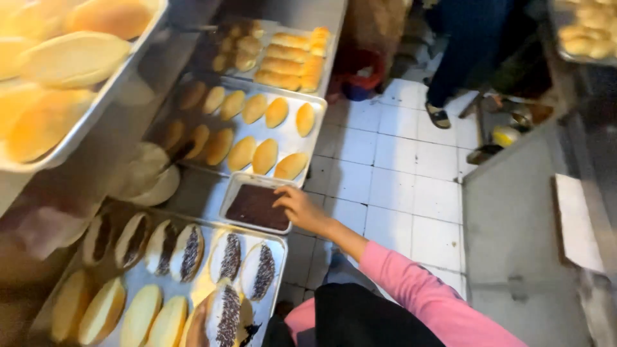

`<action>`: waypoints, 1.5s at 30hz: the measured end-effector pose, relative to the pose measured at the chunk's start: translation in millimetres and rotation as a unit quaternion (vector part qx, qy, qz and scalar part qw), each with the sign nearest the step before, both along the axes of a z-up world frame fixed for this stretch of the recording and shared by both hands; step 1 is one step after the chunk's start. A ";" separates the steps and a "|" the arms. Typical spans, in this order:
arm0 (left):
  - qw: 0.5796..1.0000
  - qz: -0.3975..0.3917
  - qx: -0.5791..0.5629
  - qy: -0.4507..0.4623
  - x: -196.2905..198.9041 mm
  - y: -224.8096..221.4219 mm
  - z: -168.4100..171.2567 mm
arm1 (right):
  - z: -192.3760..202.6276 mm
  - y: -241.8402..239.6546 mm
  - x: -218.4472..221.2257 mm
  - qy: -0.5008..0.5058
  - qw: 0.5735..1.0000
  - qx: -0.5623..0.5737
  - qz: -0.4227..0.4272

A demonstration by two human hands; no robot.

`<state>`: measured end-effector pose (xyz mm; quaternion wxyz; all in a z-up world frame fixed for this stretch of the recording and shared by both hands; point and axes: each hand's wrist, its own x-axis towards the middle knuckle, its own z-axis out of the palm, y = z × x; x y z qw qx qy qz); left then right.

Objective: Spreading cream and applying chocolate sprinkles to sliced bread in a bakery production area.

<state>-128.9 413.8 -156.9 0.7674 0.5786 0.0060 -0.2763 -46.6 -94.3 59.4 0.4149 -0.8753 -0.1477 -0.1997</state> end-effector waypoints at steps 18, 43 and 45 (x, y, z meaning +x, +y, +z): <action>0.937 0.091 0.334 -0.045 -38.3 -78.6 51.7 | -30.4 34.6 68.5 0.080 0.987 -0.092 0.106; 0.725 0.246 0.611 -0.199 -41.8 -78.7 168.0 | -58.4 20.2 74.5 0.094 0.984 -0.152 0.023; 0.720 0.203 0.637 -0.189 -33.4 -72.0 161.0 | -31.0 29.8 60.6 0.048 0.992 -0.117 0.024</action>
